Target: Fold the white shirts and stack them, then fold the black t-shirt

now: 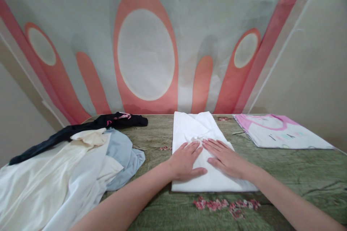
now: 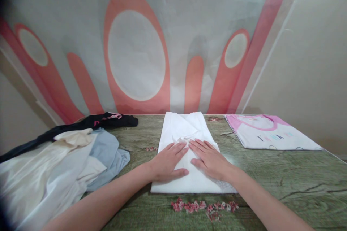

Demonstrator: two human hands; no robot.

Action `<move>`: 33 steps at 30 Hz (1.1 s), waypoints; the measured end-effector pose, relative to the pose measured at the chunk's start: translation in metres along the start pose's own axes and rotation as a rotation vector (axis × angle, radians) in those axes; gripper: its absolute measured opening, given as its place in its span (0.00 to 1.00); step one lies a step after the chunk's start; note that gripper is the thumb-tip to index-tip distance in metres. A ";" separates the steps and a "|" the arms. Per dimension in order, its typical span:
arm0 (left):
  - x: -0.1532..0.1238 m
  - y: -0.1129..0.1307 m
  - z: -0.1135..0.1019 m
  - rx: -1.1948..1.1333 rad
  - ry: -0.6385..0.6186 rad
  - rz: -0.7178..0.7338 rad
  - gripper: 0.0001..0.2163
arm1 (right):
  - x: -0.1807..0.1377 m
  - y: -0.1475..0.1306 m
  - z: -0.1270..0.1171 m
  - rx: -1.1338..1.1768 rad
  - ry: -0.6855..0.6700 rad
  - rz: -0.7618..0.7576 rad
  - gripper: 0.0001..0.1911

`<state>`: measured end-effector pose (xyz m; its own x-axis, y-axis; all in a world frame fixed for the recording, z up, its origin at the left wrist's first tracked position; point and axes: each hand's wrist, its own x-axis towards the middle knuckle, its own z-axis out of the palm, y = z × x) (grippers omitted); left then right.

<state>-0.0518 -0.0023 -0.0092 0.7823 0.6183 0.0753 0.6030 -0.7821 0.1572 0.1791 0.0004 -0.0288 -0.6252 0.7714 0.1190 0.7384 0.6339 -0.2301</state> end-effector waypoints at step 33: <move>0.050 0.034 -0.018 -0.030 -0.125 0.217 0.25 | -0.041 0.064 -0.035 0.359 0.182 0.370 0.11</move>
<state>0.0052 0.0037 0.0177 0.9074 0.4201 -0.0119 0.4152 -0.8917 0.1800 0.2609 0.0115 -0.0145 -0.2627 0.9567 0.1255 0.7477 0.2841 -0.6002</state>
